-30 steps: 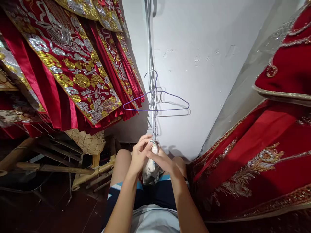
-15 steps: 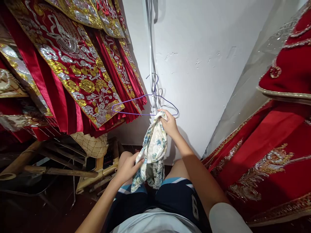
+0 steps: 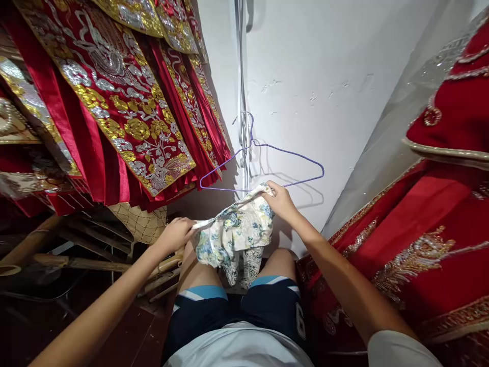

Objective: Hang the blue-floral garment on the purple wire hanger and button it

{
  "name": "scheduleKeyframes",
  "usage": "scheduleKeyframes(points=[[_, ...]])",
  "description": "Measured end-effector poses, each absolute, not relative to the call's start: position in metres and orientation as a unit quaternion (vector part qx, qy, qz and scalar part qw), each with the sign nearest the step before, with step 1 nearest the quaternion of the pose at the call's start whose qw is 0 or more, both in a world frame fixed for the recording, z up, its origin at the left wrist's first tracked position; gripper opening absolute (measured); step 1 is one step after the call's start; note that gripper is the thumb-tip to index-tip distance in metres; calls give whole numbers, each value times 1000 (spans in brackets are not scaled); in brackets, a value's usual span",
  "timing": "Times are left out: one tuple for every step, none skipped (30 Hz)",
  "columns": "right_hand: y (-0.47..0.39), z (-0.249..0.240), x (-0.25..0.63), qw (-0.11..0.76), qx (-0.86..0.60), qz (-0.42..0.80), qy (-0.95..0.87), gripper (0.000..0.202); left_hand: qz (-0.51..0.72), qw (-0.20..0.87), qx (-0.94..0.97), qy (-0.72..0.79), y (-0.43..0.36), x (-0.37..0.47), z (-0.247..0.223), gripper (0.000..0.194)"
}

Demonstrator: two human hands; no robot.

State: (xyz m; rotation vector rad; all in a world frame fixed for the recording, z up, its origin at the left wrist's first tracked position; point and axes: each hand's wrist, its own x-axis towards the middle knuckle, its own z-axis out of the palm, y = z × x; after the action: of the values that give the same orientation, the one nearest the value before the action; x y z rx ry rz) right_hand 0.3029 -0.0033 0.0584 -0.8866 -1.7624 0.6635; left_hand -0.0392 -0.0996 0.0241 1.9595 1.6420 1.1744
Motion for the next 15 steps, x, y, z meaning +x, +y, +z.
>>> scheduleKeyframes(points=[[-8,61,305,505,-371,265,-733,13,415,146,696,567,-93,-39,33,14],[-11,64,306,505,-373,255,-735,13,420,125,708,554,-88,-38,43,13],[-14,67,306,506,-374,248,-737,14,428,103,720,537,-82,-35,55,14],[-16,70,304,507,-373,248,-737,14,438,83,730,518,-77,-31,68,14],[-18,72,303,510,-370,253,-734,14,451,64,736,501,-73,-27,80,13],[-19,73,301,514,-365,263,-730,14,462,48,739,489,-67,-23,92,12],[-20,74,298,517,-358,277,-726,14,471,32,737,483,-61,-19,103,12],[-21,74,296,519,-350,290,-724,14,479,19,733,482,-55,-14,112,12],[-22,74,294,521,-341,300,-723,14,484,12,729,483,-48,-10,119,12],[-23,73,291,521,-333,305,-724,14,485,12,728,484,-40,-5,125,12],[-24,72,289,522,-326,304,-727,14,484,19,730,482,-32,-1,130,13],[-24,71,287,523,-323,299,-730,14,481,32,737,474,-24,5,133,17],[-25,70,286,523,-326,290,-732,13,473,46,749,462,-17,10,134,23],[-25,70,286,520,-335,275,-736,13,463,56,762,449,-11,15,135,29],[-26,69,288,514,-349,256,-741,11,453,61,774,438,-7,20,135,34]])
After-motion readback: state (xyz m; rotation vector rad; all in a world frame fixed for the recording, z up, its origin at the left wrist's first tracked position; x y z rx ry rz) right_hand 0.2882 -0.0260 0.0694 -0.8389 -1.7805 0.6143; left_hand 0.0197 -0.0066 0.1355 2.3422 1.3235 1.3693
